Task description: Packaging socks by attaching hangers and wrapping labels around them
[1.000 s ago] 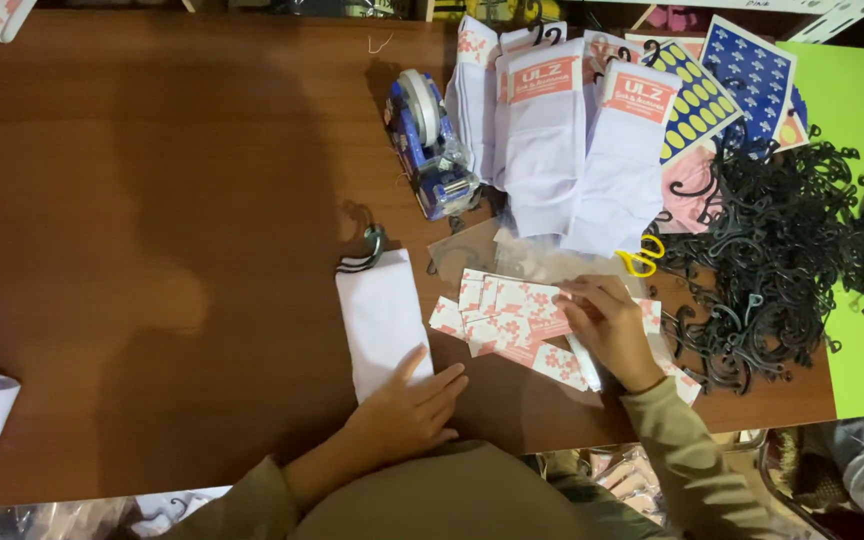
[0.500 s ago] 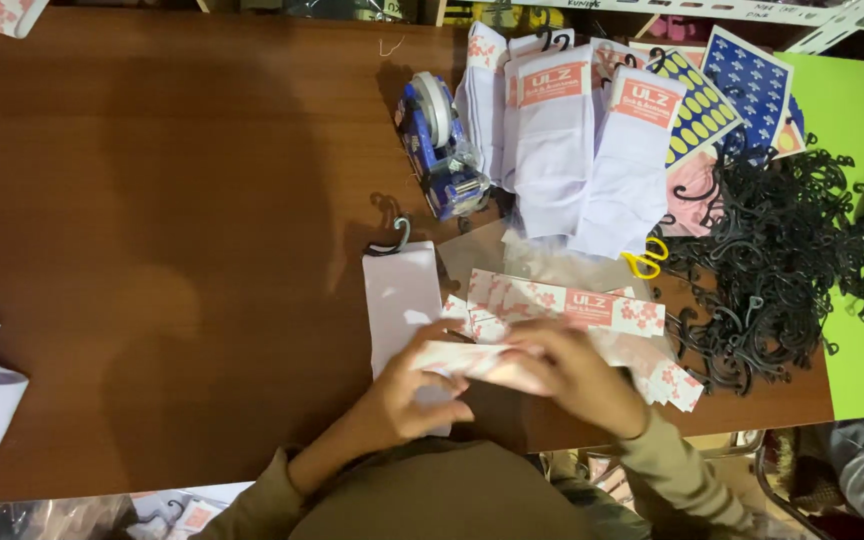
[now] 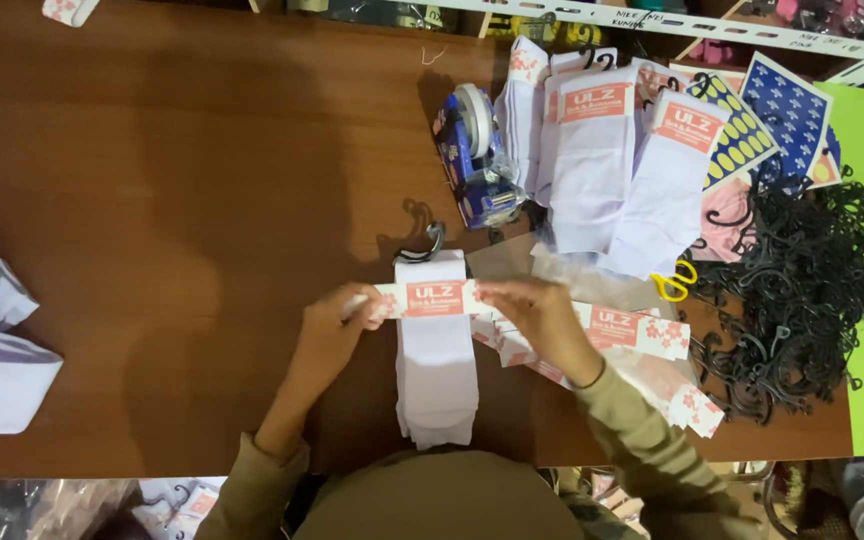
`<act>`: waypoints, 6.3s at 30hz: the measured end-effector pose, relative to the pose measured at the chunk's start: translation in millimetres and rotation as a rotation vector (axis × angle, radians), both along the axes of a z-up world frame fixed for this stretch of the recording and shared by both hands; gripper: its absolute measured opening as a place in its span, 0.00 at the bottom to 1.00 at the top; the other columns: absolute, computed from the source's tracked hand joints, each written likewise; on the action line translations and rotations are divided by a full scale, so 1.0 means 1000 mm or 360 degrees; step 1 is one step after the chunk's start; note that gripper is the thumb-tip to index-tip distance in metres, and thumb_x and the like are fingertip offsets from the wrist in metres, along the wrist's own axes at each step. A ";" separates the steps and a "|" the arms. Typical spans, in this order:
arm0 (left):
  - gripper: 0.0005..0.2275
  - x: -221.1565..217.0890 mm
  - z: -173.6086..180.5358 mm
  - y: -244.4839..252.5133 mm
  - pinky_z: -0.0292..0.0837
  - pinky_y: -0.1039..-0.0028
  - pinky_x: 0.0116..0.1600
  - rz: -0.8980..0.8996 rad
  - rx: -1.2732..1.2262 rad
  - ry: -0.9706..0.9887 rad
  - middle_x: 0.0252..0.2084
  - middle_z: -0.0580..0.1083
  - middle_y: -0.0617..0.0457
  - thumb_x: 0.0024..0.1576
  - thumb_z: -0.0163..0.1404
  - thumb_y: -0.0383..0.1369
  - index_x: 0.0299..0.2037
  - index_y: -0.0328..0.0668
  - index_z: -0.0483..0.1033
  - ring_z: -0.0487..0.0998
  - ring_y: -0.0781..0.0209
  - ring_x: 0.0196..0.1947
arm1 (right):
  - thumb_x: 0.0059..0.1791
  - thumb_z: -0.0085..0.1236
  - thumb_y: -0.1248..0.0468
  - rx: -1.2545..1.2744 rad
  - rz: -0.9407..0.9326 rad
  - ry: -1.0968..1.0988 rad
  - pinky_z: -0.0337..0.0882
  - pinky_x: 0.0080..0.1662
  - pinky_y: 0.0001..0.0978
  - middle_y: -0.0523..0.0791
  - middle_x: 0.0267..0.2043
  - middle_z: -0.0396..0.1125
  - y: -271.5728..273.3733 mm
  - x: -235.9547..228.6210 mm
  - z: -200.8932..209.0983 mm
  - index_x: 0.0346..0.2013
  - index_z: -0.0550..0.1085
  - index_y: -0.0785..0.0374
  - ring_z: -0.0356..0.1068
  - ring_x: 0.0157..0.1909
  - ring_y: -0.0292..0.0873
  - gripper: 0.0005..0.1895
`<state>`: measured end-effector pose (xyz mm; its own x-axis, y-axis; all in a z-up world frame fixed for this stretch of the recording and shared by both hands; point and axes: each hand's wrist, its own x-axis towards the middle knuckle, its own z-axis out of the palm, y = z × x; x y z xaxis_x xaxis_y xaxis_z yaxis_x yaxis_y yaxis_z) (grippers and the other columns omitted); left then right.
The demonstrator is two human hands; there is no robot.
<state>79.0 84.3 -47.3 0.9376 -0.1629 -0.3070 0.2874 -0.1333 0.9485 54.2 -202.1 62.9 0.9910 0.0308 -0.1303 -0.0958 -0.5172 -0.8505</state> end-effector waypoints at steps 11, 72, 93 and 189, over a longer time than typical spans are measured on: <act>0.13 -0.007 0.039 -0.038 0.79 0.55 0.46 -0.0025 0.0313 -0.0712 0.46 0.70 0.39 0.57 0.61 0.32 0.42 0.33 0.72 0.79 0.37 0.41 | 0.47 0.66 0.66 -0.0074 0.0037 -0.0272 0.82 0.39 0.37 0.53 0.36 0.76 0.022 -0.003 -0.028 0.55 0.74 0.67 0.79 0.37 0.53 0.22; 0.10 -0.036 0.066 -0.031 0.74 0.62 0.50 -0.0539 -0.0086 -0.0845 0.42 0.80 0.49 0.53 0.62 0.38 0.36 0.45 0.76 0.79 0.45 0.45 | 0.42 0.70 0.64 -0.0069 0.0709 0.0264 0.69 0.59 0.60 0.58 0.54 0.69 -0.003 -0.015 0.015 0.56 0.69 0.63 0.69 0.58 0.64 0.30; 0.21 -0.077 0.032 -0.082 0.68 0.42 0.61 -0.1039 0.0475 -0.1733 0.61 0.73 0.44 0.62 0.53 0.40 0.63 0.40 0.72 0.74 0.43 0.62 | 0.41 0.67 0.68 -0.0854 0.0087 -0.0029 0.73 0.53 0.49 0.53 0.49 0.72 -0.163 -0.074 -0.043 0.52 0.76 0.59 0.74 0.50 0.58 0.25; 0.10 -0.053 0.029 -0.040 0.75 0.58 0.45 -0.0566 0.0072 -0.1145 0.44 0.79 0.50 0.48 0.64 0.30 0.33 0.44 0.74 0.78 0.43 0.43 | 0.55 0.54 0.61 -0.0047 0.0474 0.0969 0.72 0.30 0.27 0.56 0.34 0.77 0.000 0.041 0.030 0.49 0.80 0.58 0.76 0.31 0.48 0.12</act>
